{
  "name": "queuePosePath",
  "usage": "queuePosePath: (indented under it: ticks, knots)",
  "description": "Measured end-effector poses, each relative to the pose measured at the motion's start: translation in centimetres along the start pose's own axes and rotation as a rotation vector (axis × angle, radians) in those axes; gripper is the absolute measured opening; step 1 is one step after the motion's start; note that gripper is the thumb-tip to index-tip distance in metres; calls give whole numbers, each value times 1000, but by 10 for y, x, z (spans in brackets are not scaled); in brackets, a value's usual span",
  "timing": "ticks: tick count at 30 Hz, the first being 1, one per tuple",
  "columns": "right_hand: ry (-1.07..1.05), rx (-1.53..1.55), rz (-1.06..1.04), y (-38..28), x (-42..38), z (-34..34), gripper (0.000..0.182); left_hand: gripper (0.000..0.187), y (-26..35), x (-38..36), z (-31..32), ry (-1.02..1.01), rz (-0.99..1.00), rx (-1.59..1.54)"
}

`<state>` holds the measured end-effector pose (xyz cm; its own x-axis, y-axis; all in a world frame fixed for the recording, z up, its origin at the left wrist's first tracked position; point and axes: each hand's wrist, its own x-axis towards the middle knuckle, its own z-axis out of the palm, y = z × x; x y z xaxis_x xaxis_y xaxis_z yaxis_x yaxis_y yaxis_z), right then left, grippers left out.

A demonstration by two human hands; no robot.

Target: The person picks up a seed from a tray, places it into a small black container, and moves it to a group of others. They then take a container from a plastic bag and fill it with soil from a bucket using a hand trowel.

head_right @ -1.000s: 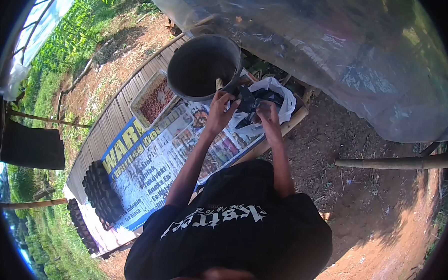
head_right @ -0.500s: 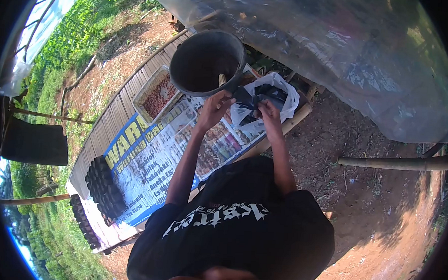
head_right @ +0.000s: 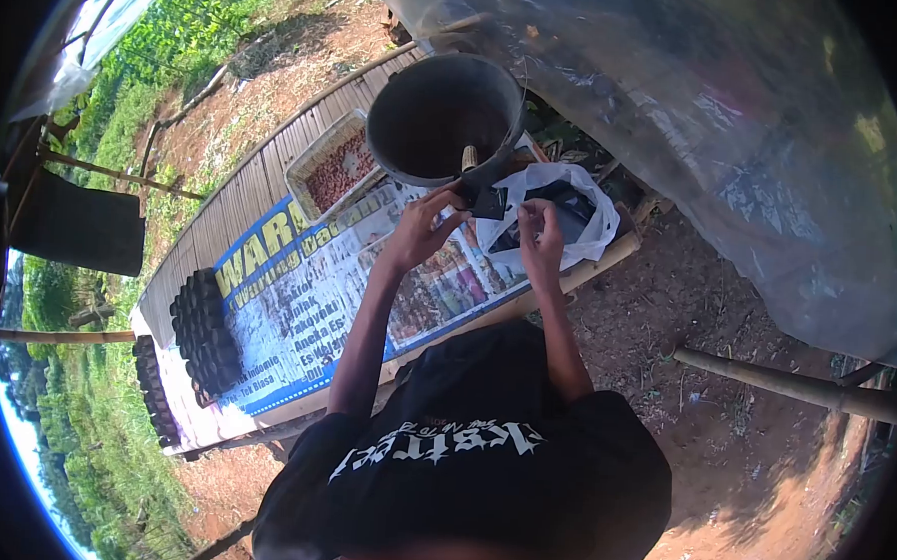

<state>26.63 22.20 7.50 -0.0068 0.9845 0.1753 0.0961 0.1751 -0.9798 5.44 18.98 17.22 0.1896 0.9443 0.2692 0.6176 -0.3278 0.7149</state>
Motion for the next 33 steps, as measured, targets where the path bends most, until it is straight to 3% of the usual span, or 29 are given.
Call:
queuePosePath:
  ticks: [1,2,5,9,14,18,21,22,25,29,33]
  knots:
    - [41,-124,-104,-10,3,1,19,11,4,-2,-1,7,-3,49]
    - [11,-128,-84,-20,8,2,23,10,7,-4,-3,14,-7,97]
    - [-142,-298,-285,-63,24,9,24,12,7,-6,-1,37,-3,241]
    - [-278,-468,-336,-87,41,28,21,14,16,-9,-4,68,40,387]
    - [-401,-194,-125,-69,52,52,11,19,16,-23,-12,107,-5,395]
    - [-380,-102,-79,-67,50,63,7,31,7,-51,-9,472,-197,57]
    - [-409,-32,-40,-76,40,67,6,29,-20,-68,2,674,-585,-394]
    - [-410,-9,-72,-75,37,69,7,36,-29,-70,8,746,-639,-543]
    - [-418,28,-156,-67,29,76,7,39,-44,-79,4,575,-706,-1072]
    - [-434,-30,-202,-73,21,83,7,32,-52,-88,7,592,-657,-992]
    - [-479,-99,-124,-94,12,89,7,24,-66,-97,4,601,-635,-1307]
